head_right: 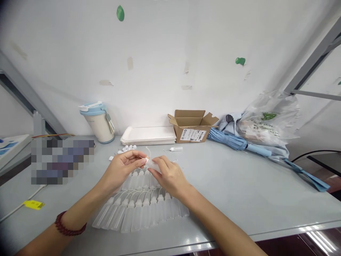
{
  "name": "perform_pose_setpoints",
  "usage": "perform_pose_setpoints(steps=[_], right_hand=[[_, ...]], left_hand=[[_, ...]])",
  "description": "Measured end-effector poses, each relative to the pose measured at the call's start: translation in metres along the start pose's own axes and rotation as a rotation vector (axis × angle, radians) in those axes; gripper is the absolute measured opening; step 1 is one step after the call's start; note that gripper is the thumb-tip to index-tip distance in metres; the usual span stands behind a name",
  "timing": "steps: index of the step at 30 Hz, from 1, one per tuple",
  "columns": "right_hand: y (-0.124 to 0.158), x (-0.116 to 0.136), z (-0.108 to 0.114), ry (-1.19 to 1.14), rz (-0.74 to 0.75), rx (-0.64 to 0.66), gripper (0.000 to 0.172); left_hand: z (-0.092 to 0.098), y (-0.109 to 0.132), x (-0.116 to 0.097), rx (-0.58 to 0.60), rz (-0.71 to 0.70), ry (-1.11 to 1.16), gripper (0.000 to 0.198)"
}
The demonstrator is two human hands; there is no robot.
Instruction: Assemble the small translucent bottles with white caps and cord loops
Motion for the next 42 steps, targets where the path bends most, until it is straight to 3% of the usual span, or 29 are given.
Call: perform_pose_setpoints(steps=[5, 9, 13, 15, 20, 22, 27, 30, 33, 38, 40, 42], right_hand=[[-0.002, 0.001, 0.003, -0.205, -0.173, 0.027, 0.02], [-0.007, 0.003, 0.007, -0.393, -0.405, 0.102, 0.023], [-0.009, 0.002, 0.008, -0.491, -0.552, 0.174, 0.027], [-0.007, 0.001, 0.006, -0.407, -0.477, 0.161, 0.027], [0.001, 0.0, 0.002, 0.002, -0.106, 0.065, 0.024], [0.002, 0.001, 0.002, 0.0, -0.122, 0.055, 0.024], [-0.004, 0.002, 0.006, -0.367, -0.492, 0.098, 0.026], [-0.007, 0.001, 0.007, -0.49, -0.606, 0.102, 0.026], [-0.008, 0.001, 0.008, -0.406, -0.557, 0.044, 0.024], [-0.005, 0.0, 0.009, -0.182, -0.399, -0.048, 0.019], [-0.003, 0.0, 0.008, -0.118, -0.331, -0.065, 0.018], [-0.002, 0.0, 0.006, -0.041, -0.228, -0.087, 0.015]], left_hand=[[0.002, 0.0, -0.003, 0.054, -0.074, -0.045, 0.021], [0.004, -0.001, -0.006, 0.093, -0.097, -0.041, 0.02], [0.005, -0.002, -0.006, 0.064, -0.093, -0.058, 0.018], [0.003, -0.001, -0.004, 0.022, -0.093, -0.093, 0.018], [-0.002, 0.001, 0.001, -0.036, -0.106, -0.188, 0.02], [-0.002, 0.002, 0.002, -0.047, -0.109, -0.174, 0.021], [-0.003, 0.003, 0.0, -0.023, -0.141, -0.106, 0.019], [-0.004, 0.005, -0.002, 0.001, -0.164, -0.075, 0.016], [-0.003, 0.007, -0.007, -0.058, -0.195, -0.096, 0.017], [0.002, 0.011, -0.015, -0.34, -0.195, -0.197, 0.023], [0.002, 0.01, -0.014, -0.333, -0.137, -0.206, 0.025], [-0.002, 0.009, -0.01, -0.195, -0.038, -0.21, 0.033]])
Point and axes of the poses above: each hand's wrist, its own y-axis away from the middle knuckle, its own z-axis out of the back of the hand, x = y × z, the point moved 2 cm from there along -y, towards the middle knuckle, and after that the axes turned 8 degrees about -y, right-handed, at the moved point
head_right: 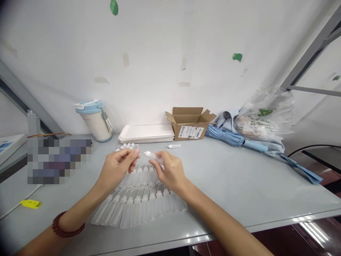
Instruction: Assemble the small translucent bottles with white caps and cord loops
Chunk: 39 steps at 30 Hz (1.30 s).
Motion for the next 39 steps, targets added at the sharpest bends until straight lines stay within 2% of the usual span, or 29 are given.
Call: perform_pose_setpoints(steps=[2, 3, 6, 9, 14, 18, 25, 31, 34, 39], right_hand=[[0.001, 0.001, -0.001, 0.07, 0.133, -0.016, 0.012], [0.001, 0.002, -0.001, 0.098, 0.196, -0.02, 0.011], [0.001, 0.005, -0.001, 0.154, 0.32, -0.026, 0.008], [0.0, 0.005, 0.001, 0.177, 0.362, -0.045, 0.009], [0.0, 0.001, 0.001, 0.15, 0.347, -0.061, 0.01], [-0.002, 0.001, 0.003, 0.158, 0.345, -0.072, 0.009], [-0.002, 0.003, 0.004, 0.148, 0.39, -0.1, 0.017], [-0.002, 0.003, 0.003, 0.079, 0.402, -0.081, 0.024], [-0.003, 0.0, 0.003, 0.059, 0.396, -0.067, 0.025], [-0.002, -0.005, 0.001, 0.065, 0.364, 0.01, 0.028]], left_hand=[[-0.006, 0.0, 0.004, 0.154, 0.062, 0.018, 0.04], [-0.008, -0.001, 0.006, 0.194, 0.078, 0.035, 0.041], [-0.01, -0.001, 0.009, 0.232, 0.066, 0.064, 0.043], [-0.009, -0.002, 0.007, 0.279, -0.017, 0.051, 0.041], [-0.004, -0.002, 0.002, 0.341, -0.12, 0.009, 0.025], [-0.003, -0.003, 0.001, 0.341, -0.171, -0.015, 0.024], [-0.004, -0.003, 0.001, 0.378, -0.087, -0.075, 0.039], [0.001, -0.005, 0.0, 0.362, -0.194, -0.087, 0.026], [0.003, -0.005, 0.003, 0.302, -0.278, -0.152, 0.017], [0.002, -0.004, 0.006, 0.294, -0.305, -0.25, 0.026]])
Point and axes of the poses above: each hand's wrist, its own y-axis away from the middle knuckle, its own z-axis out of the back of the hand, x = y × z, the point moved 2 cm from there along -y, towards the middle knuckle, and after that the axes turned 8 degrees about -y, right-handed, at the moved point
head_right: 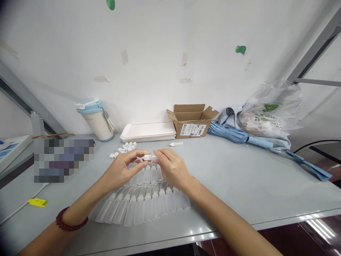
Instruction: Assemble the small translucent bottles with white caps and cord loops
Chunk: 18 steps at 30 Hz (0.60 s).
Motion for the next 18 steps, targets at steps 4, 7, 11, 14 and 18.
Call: perform_pose_setpoints(steps=[4, 7, 11, 14, 18], right_hand=[[0.0002, 0.0012, -0.0005, 0.019, -0.028, 0.045, 0.026], [0.0, 0.0024, -0.0004, -0.015, -0.06, 0.098, 0.025], [-0.0005, 0.001, 0.001, -0.092, -0.137, 0.128, 0.025], [-0.002, 0.0001, 0.0031, -0.169, -0.163, 0.109, 0.025], [-0.0051, 0.0021, 0.0053, -0.284, -0.229, 0.124, 0.022]], left_hand=[[0.0025, 0.0, -0.0019, -0.093, 0.041, -0.047, 0.025], [0.0031, -0.0001, -0.0021, -0.139, 0.09, -0.027, 0.034], [0.0026, -0.0017, -0.0024, -0.064, 0.163, 0.1, 0.034], [0.0014, -0.0021, -0.0042, 0.027, 0.186, 0.193, 0.035], [-0.0031, -0.0016, -0.0032, 0.071, 0.256, 0.354, 0.036]])
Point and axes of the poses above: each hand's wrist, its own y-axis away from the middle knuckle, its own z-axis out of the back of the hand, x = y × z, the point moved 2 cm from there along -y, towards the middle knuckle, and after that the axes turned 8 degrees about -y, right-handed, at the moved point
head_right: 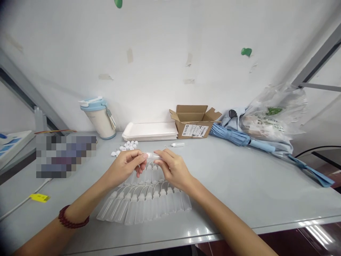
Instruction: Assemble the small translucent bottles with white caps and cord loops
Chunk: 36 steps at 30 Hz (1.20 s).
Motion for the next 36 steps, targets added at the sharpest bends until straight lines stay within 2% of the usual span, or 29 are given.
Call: perform_pose_setpoints(steps=[3, 5, 8, 11, 14, 17, 19, 21, 24, 27, 32, 36], right_hand=[[-0.001, 0.005, 0.0, -0.057, -0.037, 0.031, 0.022], [-0.002, 0.007, 0.001, -0.1, -0.081, 0.054, 0.023], [-0.004, 0.008, 0.002, -0.201, -0.219, 0.07, 0.024], [-0.005, 0.005, 0.004, -0.367, -0.43, 0.065, 0.028], [-0.005, 0.0, 0.003, -0.545, -0.629, 0.071, 0.033], [-0.005, -0.003, 0.002, -0.656, -0.729, 0.069, 0.037], [-0.005, -0.003, 0.002, -0.696, -0.754, 0.052, 0.039], [-0.004, -0.002, 0.002, -0.704, -0.748, 0.047, 0.039], [-0.005, 0.003, 0.004, -0.651, -0.702, 0.058, 0.037], [-0.005, 0.006, 0.006, -0.574, -0.663, 0.068, 0.038], [-0.007, 0.006, 0.005, -0.485, -0.653, 0.059, 0.043], [-0.006, 0.003, 0.002, -0.61, -0.735, 0.064, 0.044]], left_hand=[[-0.002, -0.001, 0.004, 0.029, 0.084, 0.074, 0.04], [-0.002, -0.001, 0.005, 0.038, 0.07, 0.058, 0.042], [-0.001, 0.0, 0.003, 0.026, -0.015, -0.044, 0.041], [-0.001, 0.002, 0.001, 0.005, -0.125, -0.183, 0.034], [-0.003, 0.003, 0.001, -0.066, -0.25, -0.38, 0.026], [-0.004, 0.003, 0.001, -0.13, -0.315, -0.479, 0.022], [-0.005, 0.002, 0.001, -0.118, -0.27, -0.399, 0.023], [-0.004, 0.001, 0.002, -0.058, -0.181, -0.267, 0.029], [-0.005, 0.001, 0.003, 0.045, -0.08, -0.098, 0.04], [-0.007, 0.003, 0.004, 0.087, -0.047, -0.02, 0.039], [-0.012, 0.004, 0.002, 0.04, -0.093, -0.034, 0.04], [-0.012, 0.006, -0.003, -0.033, -0.161, -0.163, 0.038]])
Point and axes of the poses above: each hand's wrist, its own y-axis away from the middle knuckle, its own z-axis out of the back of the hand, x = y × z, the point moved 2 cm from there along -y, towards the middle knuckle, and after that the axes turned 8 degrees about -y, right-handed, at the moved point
